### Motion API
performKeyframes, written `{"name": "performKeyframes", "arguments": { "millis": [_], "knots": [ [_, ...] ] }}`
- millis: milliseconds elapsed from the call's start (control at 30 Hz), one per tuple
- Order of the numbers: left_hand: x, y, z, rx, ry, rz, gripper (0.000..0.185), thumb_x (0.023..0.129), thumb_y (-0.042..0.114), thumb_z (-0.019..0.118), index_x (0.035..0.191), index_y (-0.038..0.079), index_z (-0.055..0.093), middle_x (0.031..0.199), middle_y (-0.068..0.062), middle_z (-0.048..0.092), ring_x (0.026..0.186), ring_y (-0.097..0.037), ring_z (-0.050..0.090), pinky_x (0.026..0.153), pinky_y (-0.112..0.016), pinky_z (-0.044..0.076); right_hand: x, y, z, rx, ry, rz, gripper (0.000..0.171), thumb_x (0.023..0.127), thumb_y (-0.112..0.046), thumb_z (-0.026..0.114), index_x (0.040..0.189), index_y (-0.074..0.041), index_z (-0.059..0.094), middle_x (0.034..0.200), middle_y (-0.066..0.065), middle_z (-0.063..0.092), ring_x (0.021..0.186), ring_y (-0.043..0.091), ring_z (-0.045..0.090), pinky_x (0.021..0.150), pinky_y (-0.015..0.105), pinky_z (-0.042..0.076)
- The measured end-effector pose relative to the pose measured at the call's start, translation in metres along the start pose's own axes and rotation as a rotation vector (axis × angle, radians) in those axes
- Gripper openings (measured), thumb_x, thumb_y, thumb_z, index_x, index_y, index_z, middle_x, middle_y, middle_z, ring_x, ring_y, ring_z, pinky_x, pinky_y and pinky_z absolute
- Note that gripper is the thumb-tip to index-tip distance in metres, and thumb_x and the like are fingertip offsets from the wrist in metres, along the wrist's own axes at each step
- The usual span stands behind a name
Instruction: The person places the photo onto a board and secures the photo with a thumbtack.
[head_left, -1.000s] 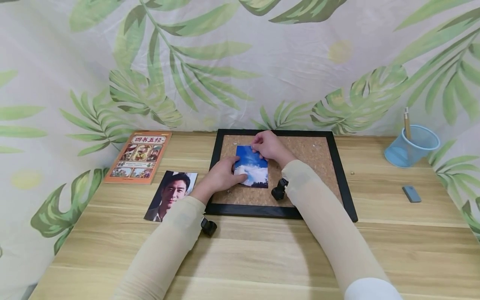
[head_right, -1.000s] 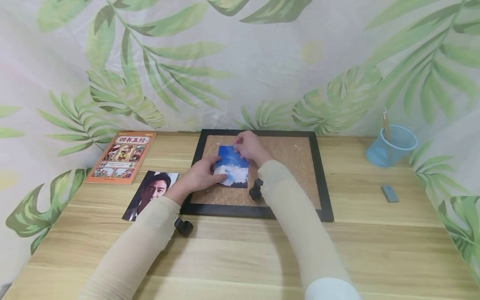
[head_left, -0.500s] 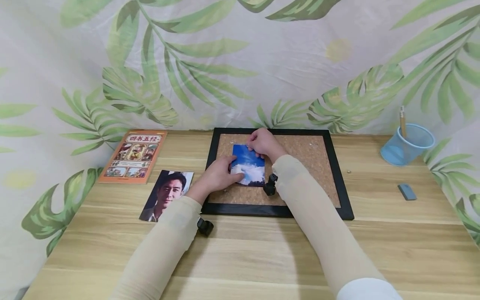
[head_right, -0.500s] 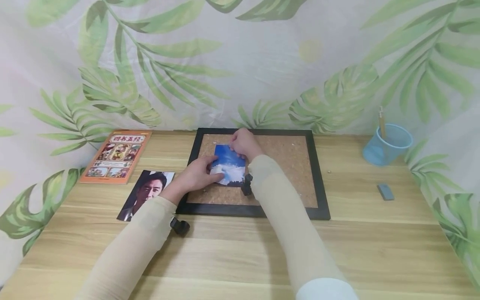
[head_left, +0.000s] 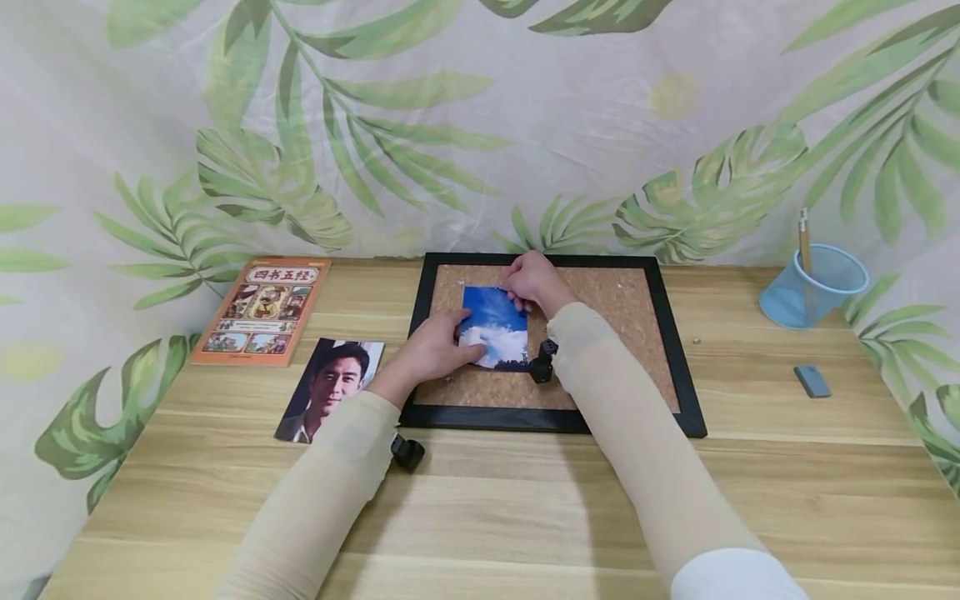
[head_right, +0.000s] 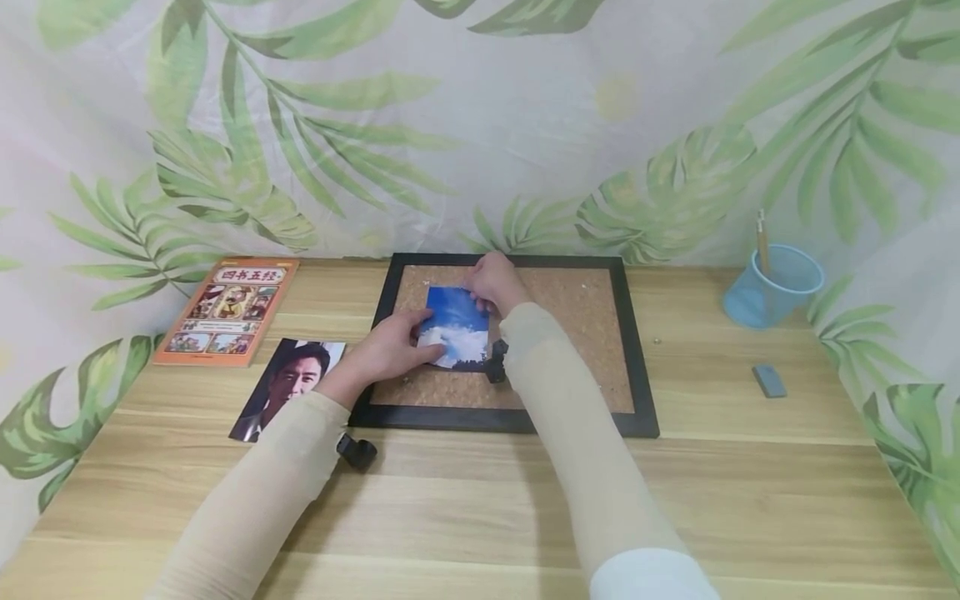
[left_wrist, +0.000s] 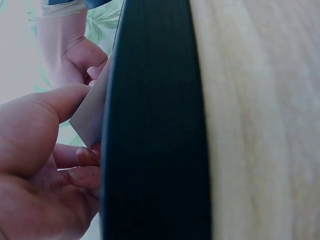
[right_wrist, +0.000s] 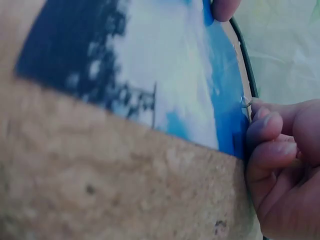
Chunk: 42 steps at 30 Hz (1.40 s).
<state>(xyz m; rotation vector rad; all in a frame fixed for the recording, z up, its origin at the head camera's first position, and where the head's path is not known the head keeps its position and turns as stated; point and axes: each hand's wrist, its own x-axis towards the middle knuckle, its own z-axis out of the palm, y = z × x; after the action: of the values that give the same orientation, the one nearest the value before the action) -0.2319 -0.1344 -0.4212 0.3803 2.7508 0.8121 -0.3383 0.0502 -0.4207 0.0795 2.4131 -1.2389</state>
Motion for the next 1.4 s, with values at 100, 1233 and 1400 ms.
{"name": "performKeyframes", "arguments": {
  "millis": [100, 1233, 1400],
  "knots": [
    [-0.0002, 0.0003, -0.0004, 0.008, -0.004, 0.004, 0.074, 0.086, 0.042, 0.067, 0.144, 0.004, 0.040, 0.101, -0.008, 0.057, 0.092, -0.023, 0.053, 0.083, -0.037, 0.045, 0.0007, 0.0036, -0.0025, 0.037, -0.028, -0.021, 0.017, 0.092, -0.020, 0.064, 0.099, -0.005, 0.060, 0.065, 0.006, 0.059, 0.044, 0.015, 0.054, 0.042, 0.028, 0.043],
    [-0.0022, 0.0028, 0.0005, 0.008, -0.023, -0.028, 0.075, 0.087, 0.043, 0.065, 0.145, 0.005, 0.037, 0.141, -0.017, 0.044, 0.126, -0.030, 0.046, 0.105, -0.046, 0.037, 0.0013, -0.0033, -0.0020, 0.017, -0.034, 0.045, 0.018, 0.088, -0.019, 0.070, 0.088, -0.004, 0.060, 0.062, 0.007, 0.060, 0.045, 0.016, 0.058, 0.046, 0.029, 0.050],
    [-0.0016, 0.0026, 0.0009, -0.002, 0.001, -0.015, 0.074, 0.087, 0.041, 0.066, 0.144, 0.003, 0.039, 0.141, -0.018, 0.046, 0.128, -0.030, 0.046, 0.105, -0.046, 0.038, 0.0005, -0.0031, -0.0010, 0.033, -0.017, 0.041, 0.019, 0.087, -0.018, 0.071, 0.090, -0.004, 0.059, 0.062, 0.007, 0.060, 0.044, 0.016, 0.057, 0.048, 0.030, 0.052]
  ]
}}
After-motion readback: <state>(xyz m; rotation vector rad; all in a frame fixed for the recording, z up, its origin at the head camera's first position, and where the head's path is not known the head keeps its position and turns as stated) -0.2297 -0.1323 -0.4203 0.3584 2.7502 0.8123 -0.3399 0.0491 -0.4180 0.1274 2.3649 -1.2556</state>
